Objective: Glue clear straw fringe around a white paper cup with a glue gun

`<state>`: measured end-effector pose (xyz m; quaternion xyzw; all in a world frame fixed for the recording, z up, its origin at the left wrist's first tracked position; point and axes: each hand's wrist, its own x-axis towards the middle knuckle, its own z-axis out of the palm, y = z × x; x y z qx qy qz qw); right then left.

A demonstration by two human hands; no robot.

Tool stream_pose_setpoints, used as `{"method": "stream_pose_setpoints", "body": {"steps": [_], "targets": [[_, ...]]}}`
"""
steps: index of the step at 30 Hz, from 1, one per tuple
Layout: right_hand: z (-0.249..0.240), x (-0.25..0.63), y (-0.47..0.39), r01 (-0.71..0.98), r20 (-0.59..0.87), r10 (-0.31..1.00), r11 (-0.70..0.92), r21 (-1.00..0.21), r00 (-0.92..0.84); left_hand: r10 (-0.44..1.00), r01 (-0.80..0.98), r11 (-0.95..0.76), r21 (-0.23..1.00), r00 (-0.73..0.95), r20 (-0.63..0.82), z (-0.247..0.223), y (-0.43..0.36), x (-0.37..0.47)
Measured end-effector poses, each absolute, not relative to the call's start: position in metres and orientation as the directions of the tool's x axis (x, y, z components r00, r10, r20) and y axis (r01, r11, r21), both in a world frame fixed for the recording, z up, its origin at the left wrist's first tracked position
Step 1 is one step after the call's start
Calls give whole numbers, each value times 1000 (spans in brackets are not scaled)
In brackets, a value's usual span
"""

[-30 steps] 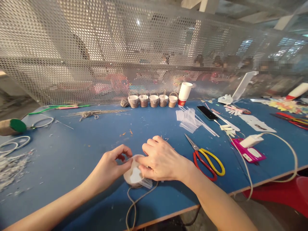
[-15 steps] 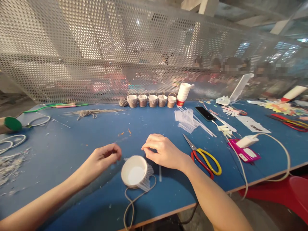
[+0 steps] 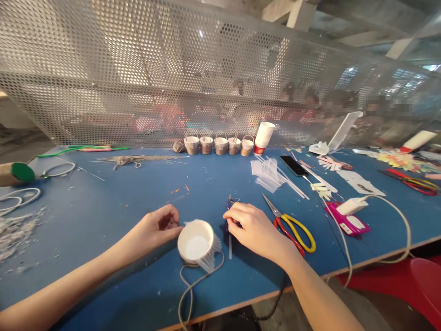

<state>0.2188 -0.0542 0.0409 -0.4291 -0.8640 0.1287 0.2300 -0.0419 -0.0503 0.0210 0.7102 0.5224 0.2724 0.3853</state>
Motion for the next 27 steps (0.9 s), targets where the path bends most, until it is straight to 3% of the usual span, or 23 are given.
{"method": "stream_pose_setpoints", "body": {"steps": [5,9,12,21,27], "targets": [[36,214,-82,563,372,718,694,-450,-588,913,484,-353,801,364,182,14,-52,-39],[34,197,-97,487,446,555,832,-268,-702,859,453,-483,750,413,304,12,-54,-37],[32,188,-99,507,446,532,842,-184,-720,848,441,-517,734,380,369,12,-54,-36],[29,184,-93,487,490,509,854,-183,-708,793,394,-589,706,450,410,8,-50,-36],[27,183,-92,474,524,512,853,-218,-681,877,449,-459,767,370,308,11,-55,-32]]}}
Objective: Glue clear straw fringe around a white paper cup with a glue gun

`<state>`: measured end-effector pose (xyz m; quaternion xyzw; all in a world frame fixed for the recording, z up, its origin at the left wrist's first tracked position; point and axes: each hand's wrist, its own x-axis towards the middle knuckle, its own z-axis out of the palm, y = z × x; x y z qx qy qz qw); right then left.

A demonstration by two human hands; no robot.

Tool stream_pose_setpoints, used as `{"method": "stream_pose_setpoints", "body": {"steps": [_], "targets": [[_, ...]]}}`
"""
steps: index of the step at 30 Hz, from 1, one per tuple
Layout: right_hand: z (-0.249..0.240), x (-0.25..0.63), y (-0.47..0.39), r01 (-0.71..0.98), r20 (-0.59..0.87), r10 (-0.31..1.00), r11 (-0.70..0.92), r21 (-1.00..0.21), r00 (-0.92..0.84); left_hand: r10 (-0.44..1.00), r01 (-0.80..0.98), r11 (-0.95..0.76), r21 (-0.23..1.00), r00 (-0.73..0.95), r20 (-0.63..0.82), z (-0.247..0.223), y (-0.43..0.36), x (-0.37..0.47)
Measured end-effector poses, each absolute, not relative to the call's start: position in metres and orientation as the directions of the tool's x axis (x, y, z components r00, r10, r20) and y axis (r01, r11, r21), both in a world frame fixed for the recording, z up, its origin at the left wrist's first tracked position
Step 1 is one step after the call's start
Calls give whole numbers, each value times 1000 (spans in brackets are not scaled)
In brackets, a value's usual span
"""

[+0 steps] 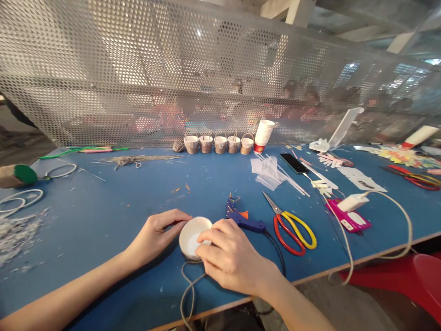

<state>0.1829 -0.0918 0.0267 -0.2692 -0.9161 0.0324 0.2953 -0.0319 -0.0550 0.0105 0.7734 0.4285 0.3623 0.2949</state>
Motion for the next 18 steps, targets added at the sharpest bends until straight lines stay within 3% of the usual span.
{"method": "stream_pose_setpoints", "body": {"steps": [7,14,18], "targets": [[23,184,-90,460,544,506,857,-230,-670,940,445,-284,849,305,154,14,-57,-27],[20,185,-91,465,537,509,855,-227,-673,954,444,-226,867,279,106,15,-57,-26],[28,195,-88,416,563,517,855,-309,-644,961,458,-210,864,259,96,16,-58,-25]]}}
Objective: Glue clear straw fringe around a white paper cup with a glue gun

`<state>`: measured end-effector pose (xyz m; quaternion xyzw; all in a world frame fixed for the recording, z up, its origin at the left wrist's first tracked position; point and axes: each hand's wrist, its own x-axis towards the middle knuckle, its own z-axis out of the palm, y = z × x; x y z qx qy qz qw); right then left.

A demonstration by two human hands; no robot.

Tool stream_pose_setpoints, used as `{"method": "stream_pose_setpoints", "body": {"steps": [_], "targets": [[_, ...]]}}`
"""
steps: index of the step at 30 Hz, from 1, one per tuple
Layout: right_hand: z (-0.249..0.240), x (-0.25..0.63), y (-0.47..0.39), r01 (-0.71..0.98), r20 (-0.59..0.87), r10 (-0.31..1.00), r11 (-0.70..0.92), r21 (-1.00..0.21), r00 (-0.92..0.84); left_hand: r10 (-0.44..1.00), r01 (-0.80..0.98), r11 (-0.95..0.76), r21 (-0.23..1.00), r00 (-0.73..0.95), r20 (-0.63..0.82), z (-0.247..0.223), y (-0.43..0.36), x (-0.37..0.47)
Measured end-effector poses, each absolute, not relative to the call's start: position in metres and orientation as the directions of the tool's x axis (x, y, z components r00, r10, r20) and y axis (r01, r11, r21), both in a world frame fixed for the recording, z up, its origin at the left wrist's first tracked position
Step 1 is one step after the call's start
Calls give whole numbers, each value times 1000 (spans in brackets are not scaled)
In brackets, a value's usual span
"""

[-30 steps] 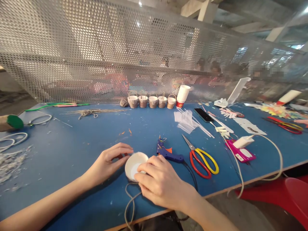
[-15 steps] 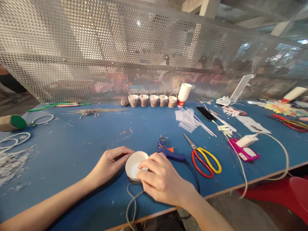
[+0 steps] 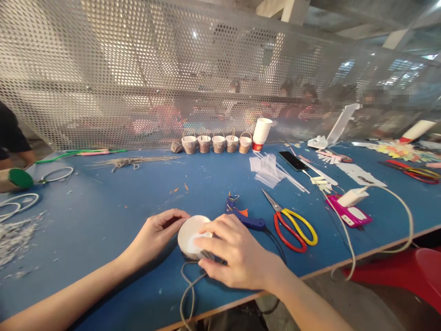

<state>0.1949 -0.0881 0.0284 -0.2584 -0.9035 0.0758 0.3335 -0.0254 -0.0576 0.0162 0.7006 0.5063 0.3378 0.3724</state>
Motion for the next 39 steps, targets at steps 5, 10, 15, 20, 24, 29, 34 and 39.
{"method": "stream_pose_setpoints", "body": {"steps": [5,10,15,20,24,29,34,39], "targets": [[39,223,-64,523,515,774,630,-574,-369,959,446,-219,868,262,108,14,-57,-26],[33,239,-45,796,152,896,442,-415,-418,954,421,-251,872,261,148,12,-55,-26],[25,235,-51,867,-4,892,439,-236,-453,940,442,-309,842,279,198,9,-53,-27],[17,228,-46,872,74,914,403,-278,-399,927,454,-351,819,290,237,7,-53,-29],[16,233,-35,859,169,941,338,-385,-294,911,429,-390,815,309,273,8,-54,-29],[18,240,-36,370,126,955,223,-902,-269,901,402,-417,815,298,314,4,-54,-30],[25,234,-56,240,154,910,260,-935,-385,850,419,-521,744,332,409,3,-51,-35],[35,230,-74,392,244,880,410,-824,-407,692,406,-721,562,470,548,7,-48,-40]]}}
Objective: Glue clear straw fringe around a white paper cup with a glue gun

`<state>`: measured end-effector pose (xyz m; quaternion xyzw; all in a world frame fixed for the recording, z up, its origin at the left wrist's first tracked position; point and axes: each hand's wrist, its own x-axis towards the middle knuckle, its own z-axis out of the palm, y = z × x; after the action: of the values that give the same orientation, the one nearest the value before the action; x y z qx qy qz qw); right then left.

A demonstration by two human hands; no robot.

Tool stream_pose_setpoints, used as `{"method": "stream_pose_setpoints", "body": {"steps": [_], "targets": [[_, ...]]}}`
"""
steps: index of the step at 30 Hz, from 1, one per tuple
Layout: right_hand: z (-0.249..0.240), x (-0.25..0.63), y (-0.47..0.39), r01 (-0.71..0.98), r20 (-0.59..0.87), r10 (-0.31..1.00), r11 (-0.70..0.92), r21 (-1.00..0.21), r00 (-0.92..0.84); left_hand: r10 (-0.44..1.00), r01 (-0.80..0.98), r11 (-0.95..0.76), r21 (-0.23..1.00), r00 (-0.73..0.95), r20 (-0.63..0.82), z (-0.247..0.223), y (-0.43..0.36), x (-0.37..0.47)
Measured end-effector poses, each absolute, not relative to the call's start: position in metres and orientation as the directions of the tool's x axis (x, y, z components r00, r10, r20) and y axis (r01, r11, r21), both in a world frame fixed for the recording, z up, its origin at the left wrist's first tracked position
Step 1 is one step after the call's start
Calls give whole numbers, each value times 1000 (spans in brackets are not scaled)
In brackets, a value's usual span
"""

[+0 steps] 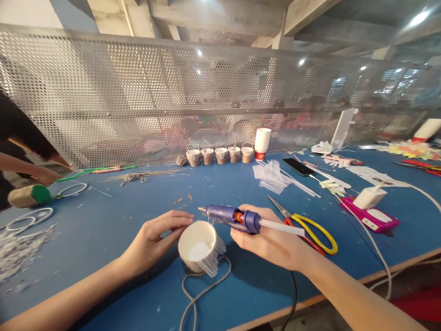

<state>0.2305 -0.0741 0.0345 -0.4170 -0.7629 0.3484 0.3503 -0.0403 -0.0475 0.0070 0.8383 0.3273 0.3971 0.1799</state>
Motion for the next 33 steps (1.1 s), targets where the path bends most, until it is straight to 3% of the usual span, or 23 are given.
{"method": "stream_pose_setpoints", "body": {"steps": [2,7,18,26,33], "targets": [[40,229,-79,441,261,863,454,-774,-432,612,385,-790,477,536,581,7,-46,-42],[55,224,-88,507,46,830,382,-772,-556,532,393,-845,362,558,637,6,-45,-41],[46,216,-91,561,179,751,609,-561,-636,806,571,-591,569,395,441,16,-51,-34],[51,212,-99,610,185,716,678,-409,-673,530,448,-840,308,553,643,10,-48,-39],[48,210,-100,632,131,683,719,-289,-718,559,463,-822,331,547,623,11,-48,-39]]}}
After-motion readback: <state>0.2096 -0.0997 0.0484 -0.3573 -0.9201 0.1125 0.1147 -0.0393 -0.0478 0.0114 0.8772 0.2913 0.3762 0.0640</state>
